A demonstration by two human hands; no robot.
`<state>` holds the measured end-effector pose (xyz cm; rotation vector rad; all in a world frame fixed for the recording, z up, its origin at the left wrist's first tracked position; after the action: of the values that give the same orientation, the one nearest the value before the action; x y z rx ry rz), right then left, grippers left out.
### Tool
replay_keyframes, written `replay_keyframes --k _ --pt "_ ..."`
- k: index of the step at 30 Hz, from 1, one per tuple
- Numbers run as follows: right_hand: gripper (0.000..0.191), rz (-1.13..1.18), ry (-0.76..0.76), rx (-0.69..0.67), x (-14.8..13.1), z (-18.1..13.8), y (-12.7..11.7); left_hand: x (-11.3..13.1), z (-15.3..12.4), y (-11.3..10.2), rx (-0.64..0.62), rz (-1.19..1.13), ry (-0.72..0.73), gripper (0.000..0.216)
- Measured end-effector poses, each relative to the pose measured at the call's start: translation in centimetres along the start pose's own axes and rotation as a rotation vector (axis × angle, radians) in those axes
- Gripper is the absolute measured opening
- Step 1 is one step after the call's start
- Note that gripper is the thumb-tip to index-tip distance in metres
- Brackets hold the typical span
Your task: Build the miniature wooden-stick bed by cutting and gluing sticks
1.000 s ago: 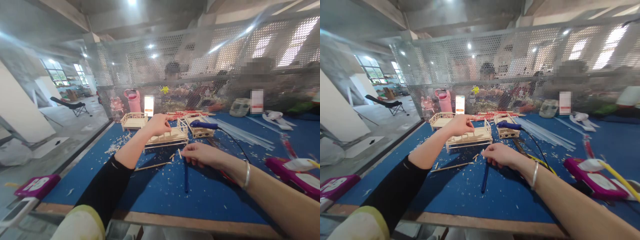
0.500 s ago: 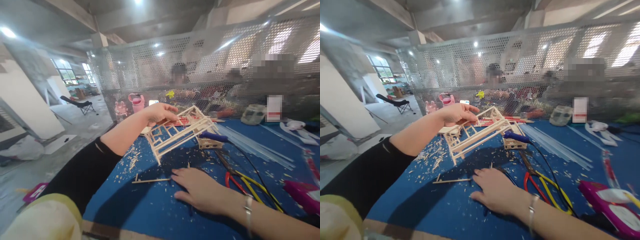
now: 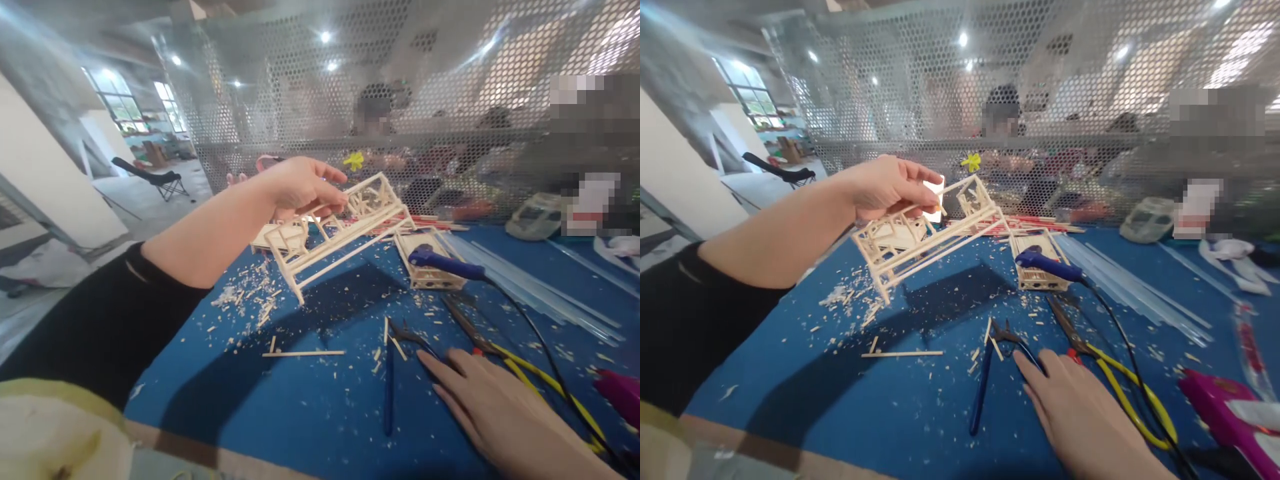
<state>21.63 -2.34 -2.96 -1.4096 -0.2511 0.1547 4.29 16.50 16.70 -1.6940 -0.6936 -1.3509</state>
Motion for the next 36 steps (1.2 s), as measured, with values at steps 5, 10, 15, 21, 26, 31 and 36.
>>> replay_keyframes --k 5,10,15,21,26,31,36 --pt "0.049 0.185 0.075 -0.221 -1.0 2.3 -0.6 -0.2 0.8 -0.9 0.038 -0.106 0.039 0.041" --pt "0.052 0.270 0.005 -0.372 -6.2 5.8 -0.8 -0.7 1.6 -0.9 0.031 -0.310 0.021 0.039" --pt "0.043 0.388 -0.084 -0.422 -9.7 8.1 -1.6 -0.9 1.8 0.0 0.102 -0.451 -0.002 0.035" --pt "0.076 1.196 0.209 -0.296 -6.2 9.0 -2.7 -1.2 1.2 2.8 0.031 -0.346 0.055 0.043" --pt "0.076 1.936 0.196 -0.235 -5.8 9.5 -3.6 -3.6 0.2 3.5 0.111 -0.540 0.088 0.039" --pt "0.052 2.052 0.459 -0.056 -4.2 10.6 -2.7 -6.0 -1.3 3.3 0.215 -0.765 0.116 0.033" --pt "0.036 1.787 0.536 0.054 -0.7 11.6 -2.6 -9.7 -2.5 3.5 0.294 -0.890 -0.016 0.016"
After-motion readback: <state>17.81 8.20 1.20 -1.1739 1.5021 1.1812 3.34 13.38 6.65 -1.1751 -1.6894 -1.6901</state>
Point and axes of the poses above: each hand's wrist, its own z-axis towards the middle knuckle, its own y-axis out of the palm, x = y × z, the point moved 6 cm from there along z, towards the middle knuckle, and after that the axes turned 3 degrees about -x, right-handed, at the moved point
